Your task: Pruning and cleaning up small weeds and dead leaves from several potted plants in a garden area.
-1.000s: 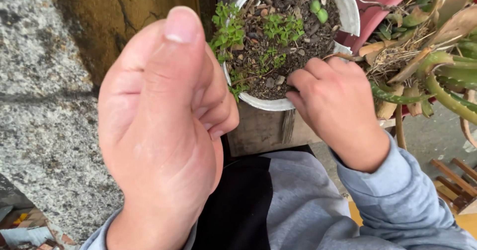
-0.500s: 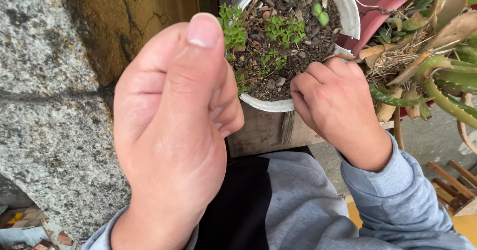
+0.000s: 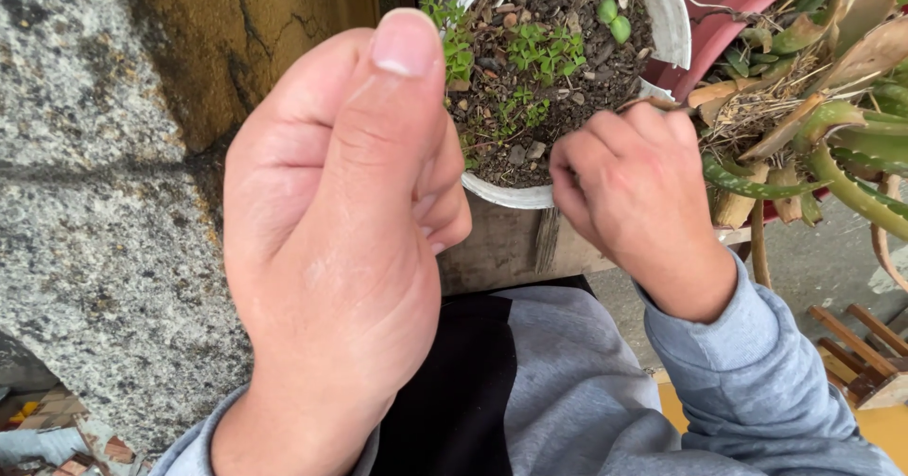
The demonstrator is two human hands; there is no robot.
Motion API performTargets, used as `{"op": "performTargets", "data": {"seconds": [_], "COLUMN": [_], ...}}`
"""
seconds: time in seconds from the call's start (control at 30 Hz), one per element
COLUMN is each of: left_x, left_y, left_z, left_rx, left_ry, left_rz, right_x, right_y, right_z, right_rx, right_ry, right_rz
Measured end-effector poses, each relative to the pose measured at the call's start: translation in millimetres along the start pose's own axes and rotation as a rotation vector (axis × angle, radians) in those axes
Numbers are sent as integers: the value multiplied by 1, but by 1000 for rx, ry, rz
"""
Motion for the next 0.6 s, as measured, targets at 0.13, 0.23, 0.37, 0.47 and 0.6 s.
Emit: {"op": "performTargets", "data": {"seconds": [0.13, 0.23, 0.37, 0.47, 0.6], "left_x": [2, 1, 1, -2, 2], "left_y": [1, 1, 1, 0, 1], "left_z": [-2, -2, 0, 2, 0], "left_rx": [-4, 0, 18, 51, 48], "left_ry": [8, 35, 33, 51, 54], "left_rz": [-17, -41, -17, -4, -38], "right_x": [-1, -2, -5, -1, 4], "right_y": [3, 2, 1, 2, 8], "right_z": [-3, 3, 7, 5, 3], "right_rx": [5, -3, -30, -27, -22], "right_ry": [8, 31, 80, 62, -2], "right_rz": [-13, 1, -2, -6, -36]}}
Point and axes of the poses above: each hand's wrist, its own y-axis away from the middle knuckle, its own x-axis out of the back of the hand, z = x × y, the point moved 3 cm from there along -y, towards the middle knuckle, and after that the axes turned 8 degrees about x, right-handed, at the moved point
